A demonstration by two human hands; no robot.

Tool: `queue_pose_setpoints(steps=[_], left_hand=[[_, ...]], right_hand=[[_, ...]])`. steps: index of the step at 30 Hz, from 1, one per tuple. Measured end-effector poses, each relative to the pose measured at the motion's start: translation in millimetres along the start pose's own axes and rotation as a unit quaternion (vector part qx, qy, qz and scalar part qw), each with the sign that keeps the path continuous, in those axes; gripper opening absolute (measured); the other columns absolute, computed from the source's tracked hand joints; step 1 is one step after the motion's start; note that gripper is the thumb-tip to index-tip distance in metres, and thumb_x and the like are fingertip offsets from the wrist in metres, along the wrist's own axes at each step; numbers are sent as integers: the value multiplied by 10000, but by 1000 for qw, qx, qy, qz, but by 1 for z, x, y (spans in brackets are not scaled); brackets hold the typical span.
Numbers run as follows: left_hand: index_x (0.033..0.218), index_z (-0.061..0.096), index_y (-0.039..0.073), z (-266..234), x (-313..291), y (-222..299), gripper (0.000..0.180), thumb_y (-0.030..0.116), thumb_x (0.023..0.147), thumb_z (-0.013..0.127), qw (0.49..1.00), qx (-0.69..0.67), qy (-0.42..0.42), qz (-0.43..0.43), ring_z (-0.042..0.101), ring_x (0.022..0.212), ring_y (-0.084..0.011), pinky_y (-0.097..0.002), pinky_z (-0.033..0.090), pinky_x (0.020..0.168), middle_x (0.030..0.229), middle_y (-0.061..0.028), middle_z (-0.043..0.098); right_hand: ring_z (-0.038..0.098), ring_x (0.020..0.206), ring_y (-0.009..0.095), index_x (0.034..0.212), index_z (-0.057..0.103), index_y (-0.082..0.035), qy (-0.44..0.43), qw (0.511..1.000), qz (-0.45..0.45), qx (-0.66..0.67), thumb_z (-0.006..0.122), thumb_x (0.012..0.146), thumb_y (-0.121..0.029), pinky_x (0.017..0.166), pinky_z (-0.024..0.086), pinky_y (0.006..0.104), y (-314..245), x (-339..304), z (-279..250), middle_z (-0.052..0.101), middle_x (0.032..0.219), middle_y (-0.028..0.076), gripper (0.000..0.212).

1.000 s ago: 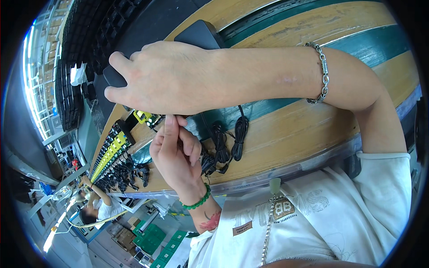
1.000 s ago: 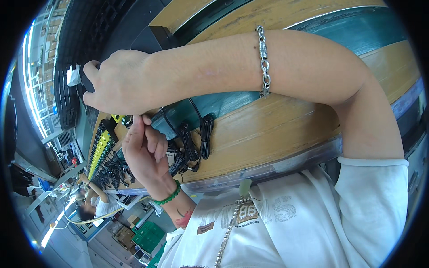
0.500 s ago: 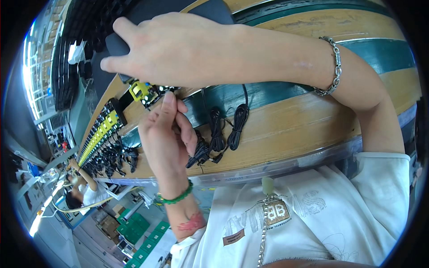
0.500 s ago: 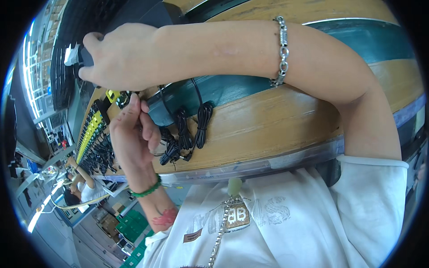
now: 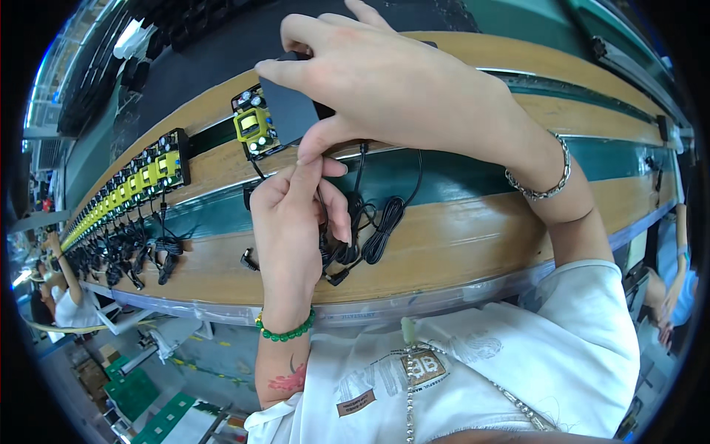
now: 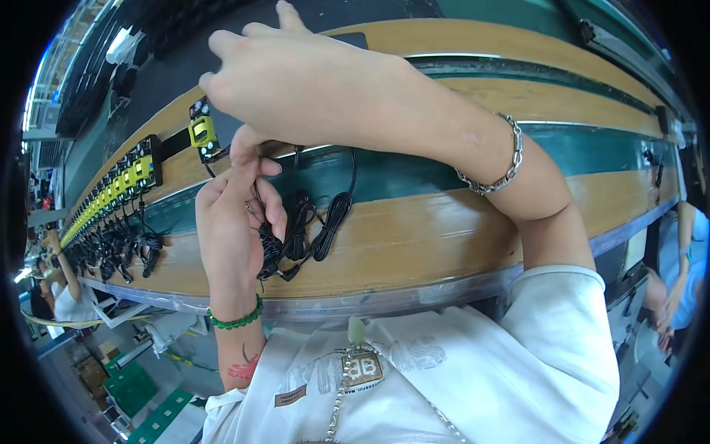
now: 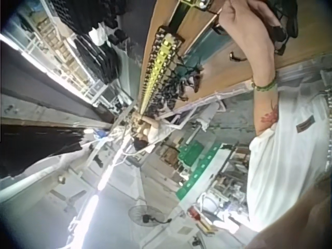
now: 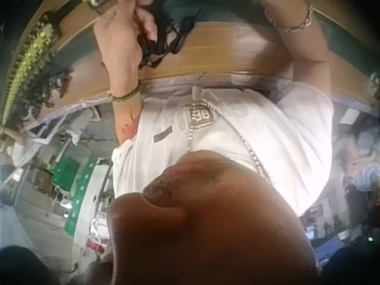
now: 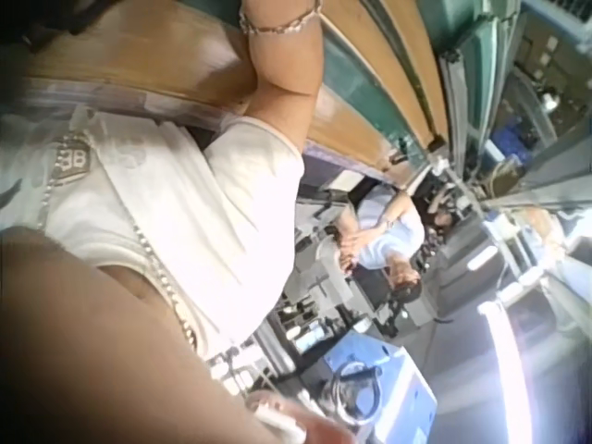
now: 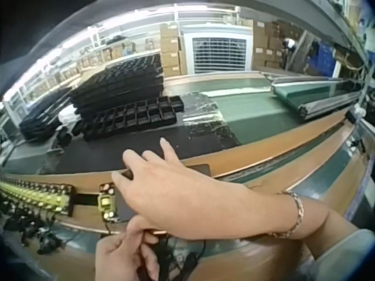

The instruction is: Assembling electronic components by attaching housings and cables to circuit boards on a production line.

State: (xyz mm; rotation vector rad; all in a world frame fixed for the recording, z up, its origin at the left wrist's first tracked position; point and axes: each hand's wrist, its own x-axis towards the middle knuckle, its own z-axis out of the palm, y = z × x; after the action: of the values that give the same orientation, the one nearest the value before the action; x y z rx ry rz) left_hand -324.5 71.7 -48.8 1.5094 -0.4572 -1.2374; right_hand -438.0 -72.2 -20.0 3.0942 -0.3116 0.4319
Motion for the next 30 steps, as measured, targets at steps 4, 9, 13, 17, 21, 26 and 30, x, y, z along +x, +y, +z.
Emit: queue_pose_setpoints(steps=[4,9,13,17,21,26,30], left_hand=[[875,620,-31,-4,4,0,330,214,1043,475,999,-30,-36,-5,438,377,-131,-229,346,385,502,-61,528],[872,616,-31,-3,5,-4,343,215,1046,452,998,-33,-45,12,434,377,-129,-233,349,387,502,-64,529],[863,610,-34,-2,6,-4,360,227,1048,446,999,-21,-41,9,434,375,-129,-232,354,389,503,-62,533],[856,609,-38,-4,4,-4,365,231,1045,450,999,-14,-42,8,440,375,-132,-232,360,393,503,-61,536],[862,612,-49,-6,4,-5,380,241,1045,448,999,-15,-51,4,447,376,-131,-227,372,402,509,-66,547],[915,636,-57,-16,3,3,327,215,1024,491,993,34,-101,-43,500,413,-157,-253,414,437,546,-73,593],[1040,663,-8,-28,-6,13,159,90,958,569,872,277,166,367,628,649,-247,-340,496,613,780,-73,697]], right_hand=[[640,797,266,1339,564,-37,76,953,-49,-290,748,828,-382,949,501,461,-1,-2,10,595,1075,146,644],[631,904,284,1339,565,-28,-1,989,98,-112,747,784,-477,1081,393,521,-22,-2,5,603,1199,123,736],[639,933,310,1299,598,-10,6,986,147,-74,751,802,-448,1079,401,527,-25,0,5,622,1221,144,680],[640,933,305,1239,623,30,-14,991,136,10,772,796,-400,1050,439,494,-12,6,-2,648,1185,157,634],[648,895,306,1152,653,63,-29,988,142,56,790,784,-348,1001,478,454,-12,8,-11,684,1103,159,568],[654,797,310,1027,684,85,-128,974,184,36,807,763,-301,932,509,409,-15,26,-30,720,965,147,483],[649,720,314,944,695,83,-250,940,234,-1,815,751,-289,884,521,391,-26,54,-52,726,872,132,436]])
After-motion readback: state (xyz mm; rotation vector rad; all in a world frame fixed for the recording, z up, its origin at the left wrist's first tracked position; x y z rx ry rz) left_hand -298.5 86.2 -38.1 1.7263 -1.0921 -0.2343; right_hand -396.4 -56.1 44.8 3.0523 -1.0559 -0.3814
